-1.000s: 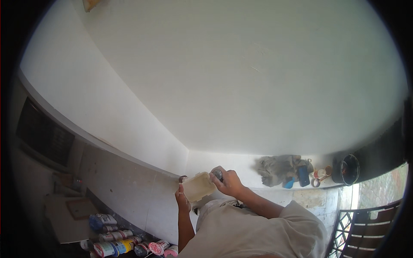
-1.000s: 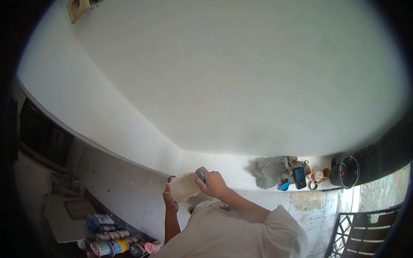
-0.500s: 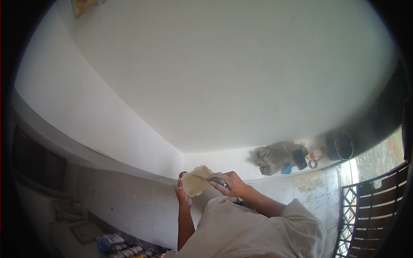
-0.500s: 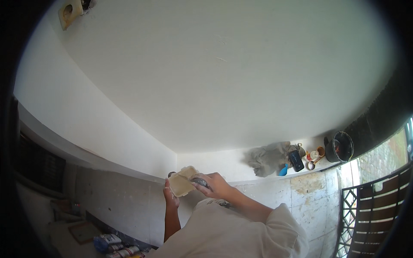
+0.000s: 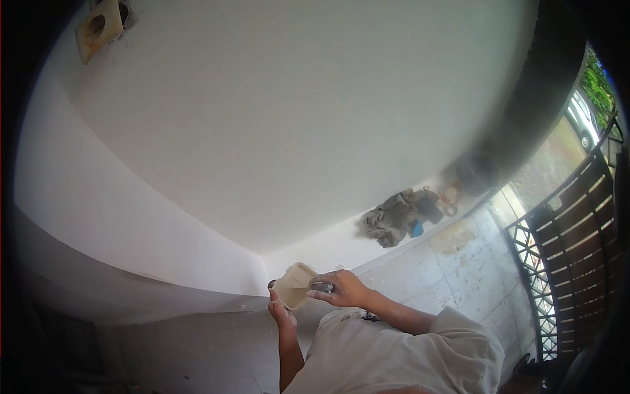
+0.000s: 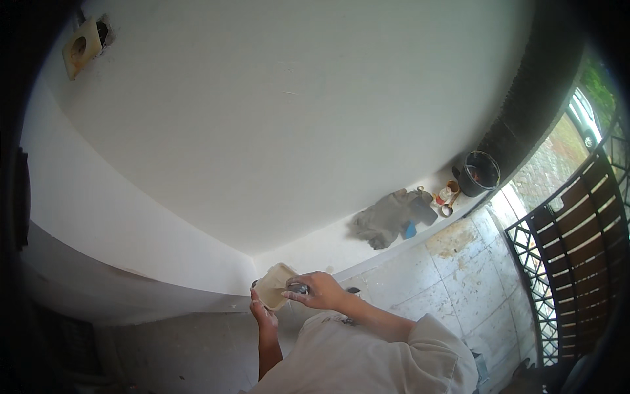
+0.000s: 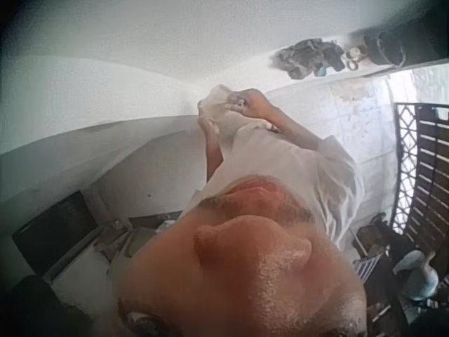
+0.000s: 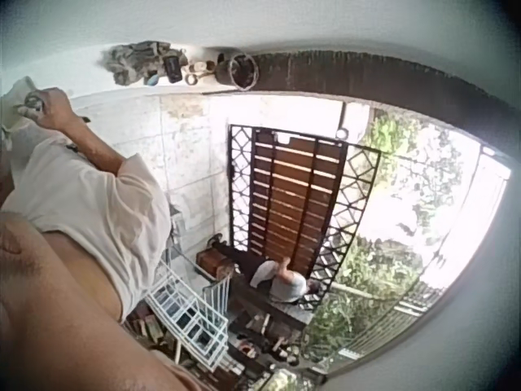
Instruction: The person applies wall putty to a surface using a putty knife, scooping the putty from a small tray.
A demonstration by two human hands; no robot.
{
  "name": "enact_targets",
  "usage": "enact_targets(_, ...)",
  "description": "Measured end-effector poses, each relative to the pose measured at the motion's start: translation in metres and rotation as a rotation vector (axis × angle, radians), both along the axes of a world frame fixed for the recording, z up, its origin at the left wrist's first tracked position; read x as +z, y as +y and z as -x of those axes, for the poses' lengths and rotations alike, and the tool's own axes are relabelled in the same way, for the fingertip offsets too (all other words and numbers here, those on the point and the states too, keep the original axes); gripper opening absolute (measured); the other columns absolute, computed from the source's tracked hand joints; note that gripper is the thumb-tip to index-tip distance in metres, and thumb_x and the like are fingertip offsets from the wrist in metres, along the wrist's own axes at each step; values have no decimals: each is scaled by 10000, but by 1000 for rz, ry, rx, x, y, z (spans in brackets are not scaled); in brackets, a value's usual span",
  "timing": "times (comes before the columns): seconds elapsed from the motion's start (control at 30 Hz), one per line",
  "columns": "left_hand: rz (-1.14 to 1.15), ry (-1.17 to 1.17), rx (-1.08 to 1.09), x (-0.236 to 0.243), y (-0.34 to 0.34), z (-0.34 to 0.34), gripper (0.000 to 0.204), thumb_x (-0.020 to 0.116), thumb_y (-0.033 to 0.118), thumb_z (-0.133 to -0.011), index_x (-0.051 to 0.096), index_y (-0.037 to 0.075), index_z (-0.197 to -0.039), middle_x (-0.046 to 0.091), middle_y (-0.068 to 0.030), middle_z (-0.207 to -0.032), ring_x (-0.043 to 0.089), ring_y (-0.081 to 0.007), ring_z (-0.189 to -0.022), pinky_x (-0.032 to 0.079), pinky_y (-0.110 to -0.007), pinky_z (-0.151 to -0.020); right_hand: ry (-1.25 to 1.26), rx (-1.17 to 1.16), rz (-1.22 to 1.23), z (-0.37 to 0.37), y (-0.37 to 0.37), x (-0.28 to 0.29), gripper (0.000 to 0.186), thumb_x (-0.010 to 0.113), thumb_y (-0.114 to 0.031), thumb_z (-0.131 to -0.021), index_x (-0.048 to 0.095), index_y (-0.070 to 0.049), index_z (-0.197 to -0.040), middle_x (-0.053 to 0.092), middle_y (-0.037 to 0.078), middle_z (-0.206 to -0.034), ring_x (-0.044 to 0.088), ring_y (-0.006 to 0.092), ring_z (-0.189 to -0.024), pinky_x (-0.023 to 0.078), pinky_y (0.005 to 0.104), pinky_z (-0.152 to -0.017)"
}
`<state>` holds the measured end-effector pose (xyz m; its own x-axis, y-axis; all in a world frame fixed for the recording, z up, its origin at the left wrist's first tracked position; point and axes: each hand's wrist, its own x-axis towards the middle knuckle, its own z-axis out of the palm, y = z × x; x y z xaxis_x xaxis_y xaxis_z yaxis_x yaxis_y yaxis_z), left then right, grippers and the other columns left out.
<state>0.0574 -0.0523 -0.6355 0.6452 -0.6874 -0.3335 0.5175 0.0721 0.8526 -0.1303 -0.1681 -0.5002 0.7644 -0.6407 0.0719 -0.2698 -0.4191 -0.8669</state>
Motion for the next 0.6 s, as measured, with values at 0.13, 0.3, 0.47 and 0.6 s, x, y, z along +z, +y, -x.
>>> enact_targets(0.13, -48, 1, -37, 8, 0, 3, 573, 441, 454, -990, 521, -50, -1250, 607, -140, -1199, 616, -245, -1075, 504, -359, -888, 40, -84, -18, 6, 21, 0, 293, 689, -319, -840, 716, -89, -1021, 692, 150, -830, 662, 331, -716, 525, 384, -674)
enact_targets(0.3, -57, 57, -98, 8, 2, 0, 548, 493, 442, -973, 542, -42, -1226, 629, -142, -1144, 644, -247, -1006, 561, -359, -765, 20, -60, 72, 22, 48, 3, 286, 696, -235, -798, 706, -76, -1036, 679, 144, -831, 652, 315, -725, 524, 381, -675)
enact_targets(0.47, -129, 67, -170, 5, 8, -12, 556, 574, 439, -931, 529, -36, -1215, 624, -133, -1119, 649, -248, -973, 579, -372, -718, 6, -118, 67, 27, 73, 9, 306, 705, -185, -766, 696, -72, -1050, 674, 135, -888, 649, 311, -767, 522, 378, -697)
enact_targets(0.6, -110, 95, -198, 9, 18, -16, 478, 576, 381, -941, 564, -30, -1186, 645, -118, -1064, 663, -221, -896, 575, -343, -694, -81, -231, 100, 24, 90, 5, 340, 703, -177, -762, 689, -88, -1090, 667, 130, -896, 644, 312, -769, 520, 385, -699)
